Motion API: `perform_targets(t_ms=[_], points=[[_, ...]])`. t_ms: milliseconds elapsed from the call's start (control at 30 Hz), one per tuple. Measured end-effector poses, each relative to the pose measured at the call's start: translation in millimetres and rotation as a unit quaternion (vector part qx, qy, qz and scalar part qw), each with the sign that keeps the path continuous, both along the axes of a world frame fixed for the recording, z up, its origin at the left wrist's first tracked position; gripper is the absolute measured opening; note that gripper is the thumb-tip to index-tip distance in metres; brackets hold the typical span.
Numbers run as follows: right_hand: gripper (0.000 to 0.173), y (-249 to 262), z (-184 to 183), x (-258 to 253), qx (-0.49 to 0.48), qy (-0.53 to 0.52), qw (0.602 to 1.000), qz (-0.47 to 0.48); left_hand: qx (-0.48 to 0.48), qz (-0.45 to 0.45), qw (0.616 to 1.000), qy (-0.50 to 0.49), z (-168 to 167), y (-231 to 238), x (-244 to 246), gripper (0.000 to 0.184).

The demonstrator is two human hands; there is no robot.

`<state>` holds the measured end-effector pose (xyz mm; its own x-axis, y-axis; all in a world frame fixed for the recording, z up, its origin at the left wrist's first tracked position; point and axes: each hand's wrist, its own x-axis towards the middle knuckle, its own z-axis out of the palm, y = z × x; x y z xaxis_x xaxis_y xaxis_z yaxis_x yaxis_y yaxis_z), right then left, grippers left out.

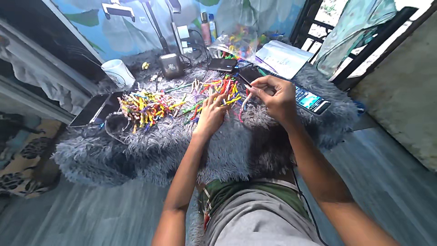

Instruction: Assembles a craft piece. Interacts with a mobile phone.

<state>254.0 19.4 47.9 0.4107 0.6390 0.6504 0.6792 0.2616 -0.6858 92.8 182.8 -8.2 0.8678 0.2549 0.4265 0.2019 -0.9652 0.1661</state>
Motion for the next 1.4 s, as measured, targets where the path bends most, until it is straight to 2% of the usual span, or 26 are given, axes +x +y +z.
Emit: perform_targets(t_ms=[67, 167, 200, 367, 433, 533, 633, 900, 1033, 1233, 1400], points=[[0.011, -6.8, 1.0, -0.6, 0.004, -0.010, 1.000, -0.013, -0.018, -0.002, 1.000, -0.004, 2.3, 4.2, 3.9, 0.022], [0.010, -12.5, -0.6, -0.2, 0.029, -0.015, 0.999, -0.006, -0.067, -0.021, 0.997, -0.038, 12.7, 6.8, 11.6, 0.039], [0.010, -13.5, -0.8, -0.6, 0.035, -0.020, 0.999, -0.006, -0.068, -0.016, 0.997, -0.045, 14.7, 7.9, 16.8, 0.039], [0.012, -17.7, -1.9, -1.4, 0.041, -0.060, 0.997, -0.004, -0.060, 0.035, 0.997, 0.037, 17.9, 9.2, 46.6, 0.020], [0.012, -19.9, -2.8, 1.2, 0.043, -0.074, 0.996, -0.012, -0.137, 0.013, 0.989, -0.053, 21.1, 12.9, 47.0, 0.017], [0.012, -23.7, -5.0, 4.4, 0.049, -0.058, 0.997, -0.020, -0.342, 0.022, 0.923, -0.175, 39.4, 10.4, 33.8, 0.024], [0.012, -23.5, -4.6, 5.1, 0.062, -0.051, 0.997, -0.020, -0.440, -0.027, 0.865, -0.241, 51.2, 12.6, 20.3, 0.019], [0.013, -17.4, -6.0, -8.9, 0.046, -0.110, 0.992, -0.033, -0.403, -0.035, 0.880, -0.249, 60.2, 12.3, 2.7, 0.017], [0.013, -23.0, -1.9, -21.4, 0.036, -0.113, 0.993, -0.017, -0.453, -0.064, 0.868, -0.191, 64.2, -19.0, -10.0, 0.026], [0.009, -40.1, 7.4, -37.8, 0.036, -0.105, 0.992, 0.066, -0.389, -0.082, 0.910, -0.119, 65.7, -74.3, -42.0, 0.026], [0.010, -46.4, 9.8, -45.3, 0.107, -0.137, 0.977, 0.126, -0.375, -0.138, 0.906, -0.138, 74.2, -105.3, -60.0, 0.020]])
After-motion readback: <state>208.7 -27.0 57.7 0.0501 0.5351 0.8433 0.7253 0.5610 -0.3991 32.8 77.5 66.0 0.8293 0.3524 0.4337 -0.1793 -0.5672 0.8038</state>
